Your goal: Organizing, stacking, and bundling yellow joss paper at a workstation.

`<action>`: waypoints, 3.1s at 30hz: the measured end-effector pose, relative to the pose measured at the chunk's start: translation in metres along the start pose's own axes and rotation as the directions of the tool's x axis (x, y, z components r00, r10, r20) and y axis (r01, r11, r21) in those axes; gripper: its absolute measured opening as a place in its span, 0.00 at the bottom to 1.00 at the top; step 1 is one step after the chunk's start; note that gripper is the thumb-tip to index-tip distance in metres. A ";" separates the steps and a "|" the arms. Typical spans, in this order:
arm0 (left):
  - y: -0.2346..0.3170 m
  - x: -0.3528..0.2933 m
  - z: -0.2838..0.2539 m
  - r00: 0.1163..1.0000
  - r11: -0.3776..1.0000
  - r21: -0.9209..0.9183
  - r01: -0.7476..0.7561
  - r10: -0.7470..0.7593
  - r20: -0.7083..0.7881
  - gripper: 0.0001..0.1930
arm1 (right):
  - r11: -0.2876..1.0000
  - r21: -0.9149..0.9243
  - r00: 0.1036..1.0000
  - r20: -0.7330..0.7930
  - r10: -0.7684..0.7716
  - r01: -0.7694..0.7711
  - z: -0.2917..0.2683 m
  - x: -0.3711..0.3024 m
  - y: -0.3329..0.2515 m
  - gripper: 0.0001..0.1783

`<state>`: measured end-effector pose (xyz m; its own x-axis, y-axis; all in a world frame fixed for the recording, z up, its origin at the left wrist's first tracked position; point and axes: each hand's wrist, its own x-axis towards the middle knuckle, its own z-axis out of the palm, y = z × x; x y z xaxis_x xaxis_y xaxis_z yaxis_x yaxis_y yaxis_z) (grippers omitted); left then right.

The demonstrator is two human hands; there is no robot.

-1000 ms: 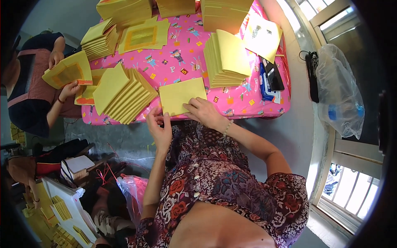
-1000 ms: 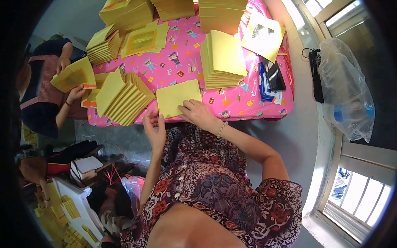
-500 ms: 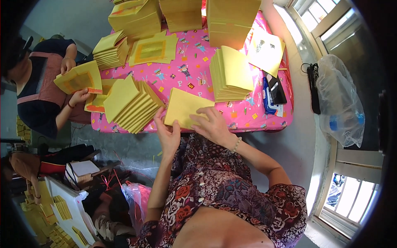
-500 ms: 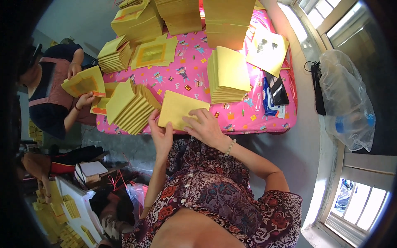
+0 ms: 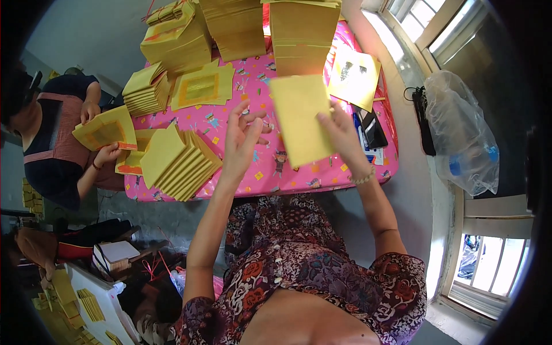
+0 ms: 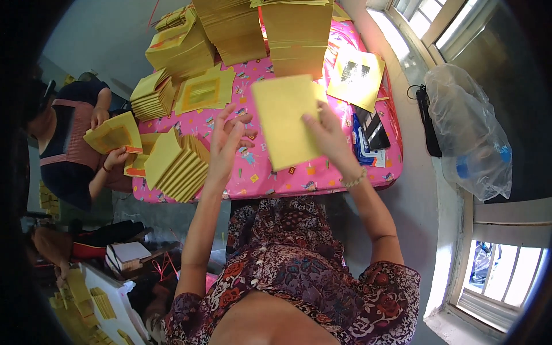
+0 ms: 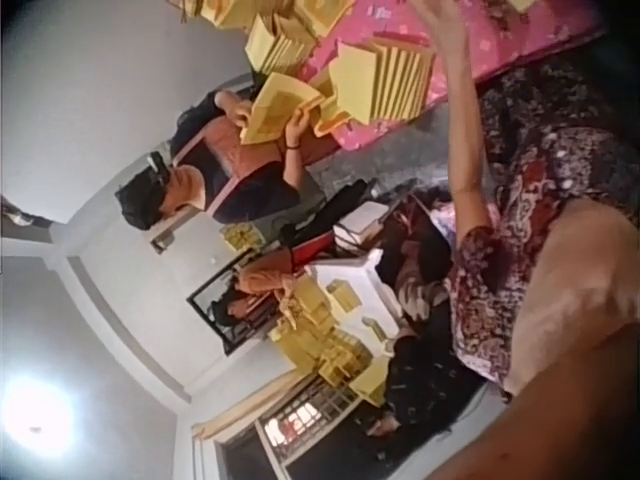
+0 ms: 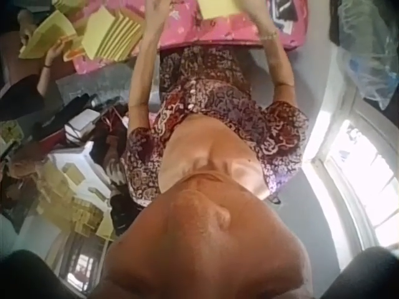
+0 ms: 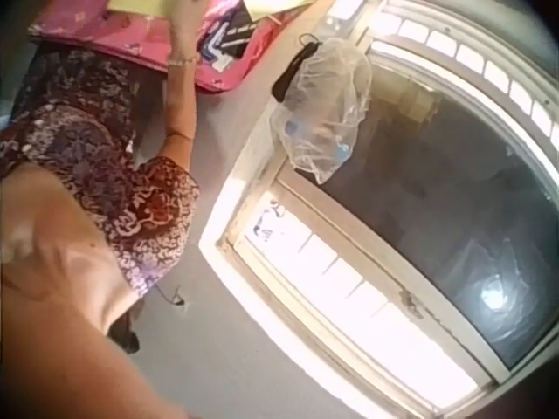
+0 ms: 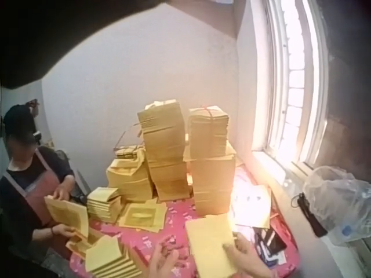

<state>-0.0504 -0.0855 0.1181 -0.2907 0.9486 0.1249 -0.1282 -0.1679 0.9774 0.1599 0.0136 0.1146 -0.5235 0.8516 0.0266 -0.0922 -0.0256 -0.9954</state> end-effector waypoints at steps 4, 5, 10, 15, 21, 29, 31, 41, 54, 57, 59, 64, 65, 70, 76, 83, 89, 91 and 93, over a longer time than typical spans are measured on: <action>-0.031 0.027 -0.002 0.988 0.988 -0.017 0.151 -0.152 -0.015 0.23 | 0.996 0.062 0.980 -0.196 -0.047 0.060 -0.047 0.042 0.015 0.23; -0.041 0.033 -0.001 0.980 0.981 -0.010 0.196 -0.196 -0.022 0.23 | 0.997 0.026 0.972 -0.226 -0.060 0.067 -0.055 0.049 0.022 0.23; -0.067 0.058 0.012 0.924 0.923 0.042 0.383 -0.382 -0.026 0.26 | 0.998 -0.057 0.970 -0.244 0.022 -0.037 -0.065 0.065 0.057 0.22; -0.095 0.081 0.029 0.891 0.845 0.300 0.443 -0.452 -0.044 0.59 | 0.749 -0.660 0.932 -0.242 -0.271 0.046 -0.058 0.061 0.080 0.27; -0.119 0.091 0.036 0.856 0.807 0.299 0.509 -0.511 -0.078 0.62 | 0.418 -0.909 0.865 -0.209 -0.456 0.001 -0.054 0.055 0.086 0.29; -0.118 0.085 0.044 0.860 0.854 -0.128 0.505 -0.510 -0.015 0.29 | 0.957 -0.200 0.956 -0.248 0.157 -0.209 -0.045 0.059 0.100 0.27; -0.113 0.076 0.041 0.864 0.856 -0.162 0.491 -0.502 -0.030 0.29 | 0.966 -0.191 0.964 -0.235 0.127 -0.174 -0.039 0.057 0.107 0.26; -0.106 0.005 -0.029 0.917 0.941 0.016 0.337 -0.325 -0.231 0.34 | 0.945 -0.320 0.995 -0.091 0.042 -0.069 0.039 0.041 0.136 0.30; -0.099 -0.009 -0.023 0.928 0.908 -0.327 0.260 -0.329 -0.175 0.36 | 0.968 0.045 0.959 0.153 0.239 -0.248 0.053 0.028 0.097 0.37; -0.101 -0.009 -0.025 0.933 0.930 -0.257 0.264 -0.314 -0.176 0.35 | 0.972 -0.019 0.963 0.130 0.235 -0.235 0.051 0.029 0.097 0.38; -0.100 -0.010 -0.024 0.934 0.938 -0.220 0.267 -0.308 -0.180 0.34 | 0.977 -0.074 0.974 0.091 0.205 -0.199 0.052 0.029 0.097 0.38; -0.099 -0.012 -0.025 0.937 0.952 -0.161 0.262 -0.291 -0.196 0.40 | 0.966 -0.082 0.951 0.172 0.258 -0.247 0.053 0.035 0.080 0.39; -0.099 -0.013 -0.023 0.936 0.953 -0.161 0.256 -0.286 -0.203 0.40 | 0.966 -0.084 0.950 0.181 0.256 -0.244 0.050 0.041 0.081 0.39; -0.091 -0.010 -0.018 0.926 0.942 -0.235 0.238 -0.293 -0.236 0.37 | 0.821 -0.566 0.996 0.075 -0.042 0.077 0.032 0.102 0.095 0.40; -0.078 -0.002 -0.022 0.911 0.930 -0.211 0.300 -0.345 -0.228 0.41 | 0.742 -0.656 0.841 0.475 0.260 0.141 0.058 0.157 0.044 0.36; -0.098 -0.004 -0.025 0.935 0.937 -0.255 0.237 -0.291 -0.201 0.42 | 0.737 -0.672 0.719 0.549 0.426 0.076 0.071 0.162 0.068 0.39; -0.094 0.000 -0.023 0.923 0.931 -0.239 0.275 -0.325 -0.204 0.39 | 0.737 -0.668 0.737 0.548 0.396 0.101 0.070 0.166 0.082 0.37; -0.095 -0.001 -0.025 0.936 0.940 -0.232 0.250 -0.296 -0.191 0.40 | 0.749 -0.654 0.738 0.556 0.381 0.106 0.074 0.165 0.081 0.36; -0.094 -0.001 -0.029 0.929 0.931 -0.242 0.272 -0.320 -0.188 0.41 | 0.760 -0.641 0.745 0.558 0.366 0.107 0.075 0.164 0.081 0.36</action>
<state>-0.0656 -0.0784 0.0210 -0.4071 0.8843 -0.2287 -0.4275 0.0368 0.9032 0.0025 0.1120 0.0452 -0.8964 0.3328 -0.2927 0.4166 0.4071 -0.8129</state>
